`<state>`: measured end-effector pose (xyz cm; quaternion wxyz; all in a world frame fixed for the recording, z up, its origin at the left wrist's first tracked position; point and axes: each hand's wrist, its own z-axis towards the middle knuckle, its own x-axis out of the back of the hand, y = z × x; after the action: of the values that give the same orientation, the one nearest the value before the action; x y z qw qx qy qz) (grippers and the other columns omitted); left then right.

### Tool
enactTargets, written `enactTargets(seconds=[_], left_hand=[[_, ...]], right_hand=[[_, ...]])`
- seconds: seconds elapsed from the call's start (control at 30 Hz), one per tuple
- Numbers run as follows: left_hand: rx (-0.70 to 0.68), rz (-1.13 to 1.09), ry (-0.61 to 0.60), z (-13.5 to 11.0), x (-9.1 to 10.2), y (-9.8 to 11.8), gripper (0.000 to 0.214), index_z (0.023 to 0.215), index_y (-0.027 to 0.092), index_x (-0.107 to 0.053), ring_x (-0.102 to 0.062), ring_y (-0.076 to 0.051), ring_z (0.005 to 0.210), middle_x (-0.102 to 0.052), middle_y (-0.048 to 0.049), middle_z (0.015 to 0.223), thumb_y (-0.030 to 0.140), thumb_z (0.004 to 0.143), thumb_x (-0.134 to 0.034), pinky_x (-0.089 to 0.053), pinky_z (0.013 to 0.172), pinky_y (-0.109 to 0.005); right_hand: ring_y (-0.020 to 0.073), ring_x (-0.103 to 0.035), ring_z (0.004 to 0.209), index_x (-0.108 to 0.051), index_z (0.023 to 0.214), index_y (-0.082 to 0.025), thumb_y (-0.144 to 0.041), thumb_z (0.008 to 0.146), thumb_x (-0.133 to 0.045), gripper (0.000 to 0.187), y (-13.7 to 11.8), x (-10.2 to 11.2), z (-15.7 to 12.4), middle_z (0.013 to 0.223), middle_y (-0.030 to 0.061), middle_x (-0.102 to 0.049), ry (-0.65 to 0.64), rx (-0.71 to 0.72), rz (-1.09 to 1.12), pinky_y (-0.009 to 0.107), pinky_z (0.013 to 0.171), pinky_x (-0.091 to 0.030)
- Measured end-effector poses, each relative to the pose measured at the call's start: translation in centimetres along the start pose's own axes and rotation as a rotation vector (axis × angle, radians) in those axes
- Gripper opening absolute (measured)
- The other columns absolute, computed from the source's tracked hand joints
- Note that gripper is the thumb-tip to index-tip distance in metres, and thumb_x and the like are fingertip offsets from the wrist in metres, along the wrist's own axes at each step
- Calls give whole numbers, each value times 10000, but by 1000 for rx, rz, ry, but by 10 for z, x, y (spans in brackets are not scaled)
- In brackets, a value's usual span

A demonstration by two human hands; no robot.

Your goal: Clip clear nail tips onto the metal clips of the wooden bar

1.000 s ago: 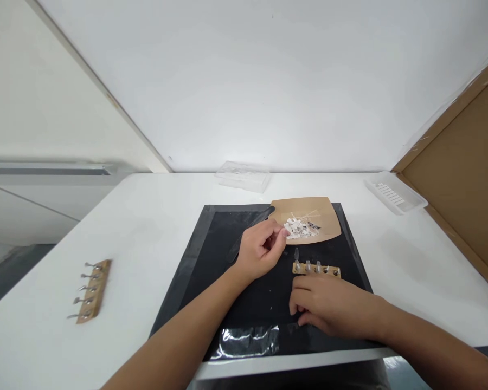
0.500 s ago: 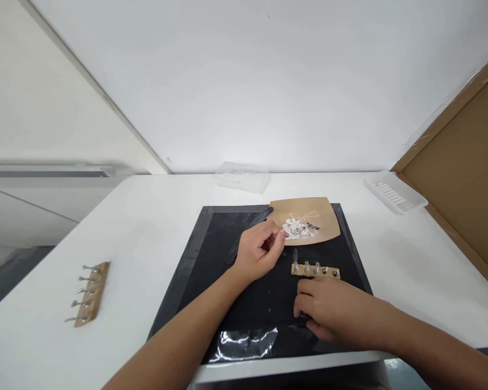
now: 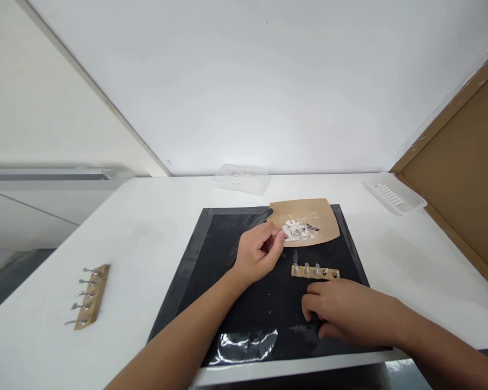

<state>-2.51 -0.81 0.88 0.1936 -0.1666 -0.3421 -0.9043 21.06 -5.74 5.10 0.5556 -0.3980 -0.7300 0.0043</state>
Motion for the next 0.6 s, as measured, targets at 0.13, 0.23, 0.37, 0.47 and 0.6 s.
enactTargets(seconds=[0.13, 0.23, 0.37, 0.47, 0.6], left_hand=[[9, -2, -5, -1, 0, -1, 219, 814, 168, -682, -506, -101, 541, -594, 7, 658, 191, 1013, -595, -390, 546, -240], [14, -1, -10, -2, 0, -1, 218, 814, 165, -685, -508, -101, 541, -603, 5, 661, 192, 1012, -596, -389, 549, -239], [22, 0, -10, -2, 1, -1, 218, 813, 163, -690, -517, -102, 538, -611, 2, 661, 197, 1009, -601, -391, 549, -237], [27, 6, -11, -2, 1, -1, 220, 809, 160, -696, -525, -104, 538, -619, -2, 662, 198, 1005, -603, -393, 549, -237], [34, 0, -14, -1, 1, 0, 229, 804, 160, -696, -518, -107, 534, -602, 4, 647, 201, 1007, -600, -394, 550, -240]], right_hand=[[194, -672, 848, -694, 1092, -250, -172, 941, -741, 176, 0, 1, -1, 1012, 17, -722, -19, -40, 3, 283, 641, -309], [170, -642, 799, -690, 1048, -269, -146, 924, -724, 177, -1, 3, -3, 995, 0, -715, -29, -77, 54, 266, 625, -283], [150, -597, 725, -642, 951, -240, -114, 915, -686, 138, -4, 6, -5, 932, -8, -699, -45, -105, 52, 256, 582, -254], [157, -573, 677, -616, 920, -214, -127, 926, -677, 106, -2, 6, -5, 848, 3, -693, -23, -115, -14, 274, 557, -215], [155, -551, 664, -619, 847, -195, -160, 913, -724, 128, 6, 5, -4, 785, 4, -669, 82, -74, -28, 276, 570, -222]])
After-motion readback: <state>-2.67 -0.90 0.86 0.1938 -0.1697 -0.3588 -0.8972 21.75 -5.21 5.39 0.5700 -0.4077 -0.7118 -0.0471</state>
